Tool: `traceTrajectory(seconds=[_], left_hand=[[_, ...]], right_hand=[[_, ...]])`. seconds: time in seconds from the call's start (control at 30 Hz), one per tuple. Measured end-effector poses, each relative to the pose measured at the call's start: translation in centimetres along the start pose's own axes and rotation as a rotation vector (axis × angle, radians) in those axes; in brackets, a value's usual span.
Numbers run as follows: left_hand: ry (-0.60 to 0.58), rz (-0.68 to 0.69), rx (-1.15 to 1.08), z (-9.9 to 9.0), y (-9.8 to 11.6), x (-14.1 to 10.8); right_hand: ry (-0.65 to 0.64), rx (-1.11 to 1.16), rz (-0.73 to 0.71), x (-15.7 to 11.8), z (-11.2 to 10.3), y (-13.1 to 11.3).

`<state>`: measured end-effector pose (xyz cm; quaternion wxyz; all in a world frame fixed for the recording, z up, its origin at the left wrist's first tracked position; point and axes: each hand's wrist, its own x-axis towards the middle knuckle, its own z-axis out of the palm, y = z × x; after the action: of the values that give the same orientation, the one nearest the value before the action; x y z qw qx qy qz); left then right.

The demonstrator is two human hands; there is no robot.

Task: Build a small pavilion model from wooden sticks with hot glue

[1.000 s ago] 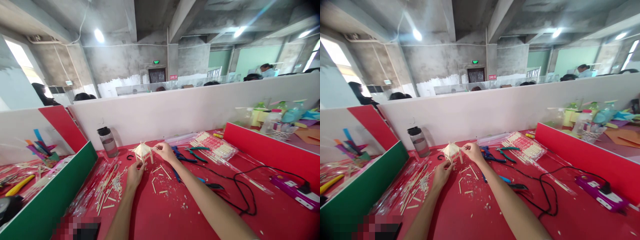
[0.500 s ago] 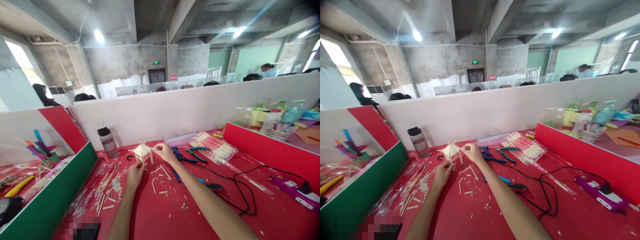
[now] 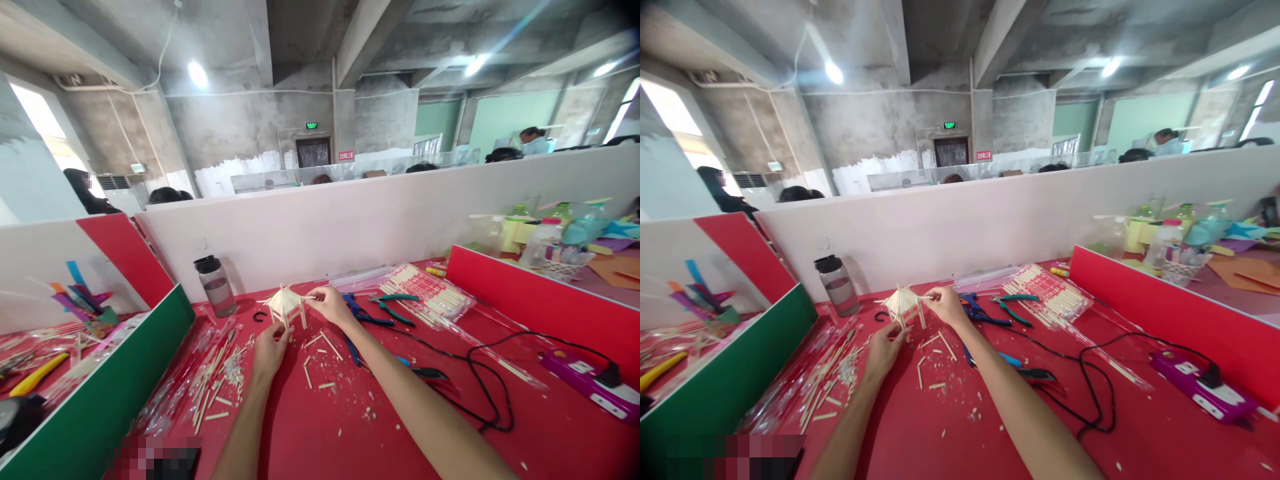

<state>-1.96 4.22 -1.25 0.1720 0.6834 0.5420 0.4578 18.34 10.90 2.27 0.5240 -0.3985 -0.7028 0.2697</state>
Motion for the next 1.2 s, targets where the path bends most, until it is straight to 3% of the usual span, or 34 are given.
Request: traceTrajectory(seconds=[0.47,1.2], left_hand=[[-0.008,0.003,0.014,0.0,-0.1,0.0],[-0.020,0.006,0.016,0.0,-0.1,0.0]], right_hand=[[-0.058,0.025,0.017,0.1,-0.7,-0.3],[0.020,-0.012,-0.026,-0.4,-0.1,-0.8]])
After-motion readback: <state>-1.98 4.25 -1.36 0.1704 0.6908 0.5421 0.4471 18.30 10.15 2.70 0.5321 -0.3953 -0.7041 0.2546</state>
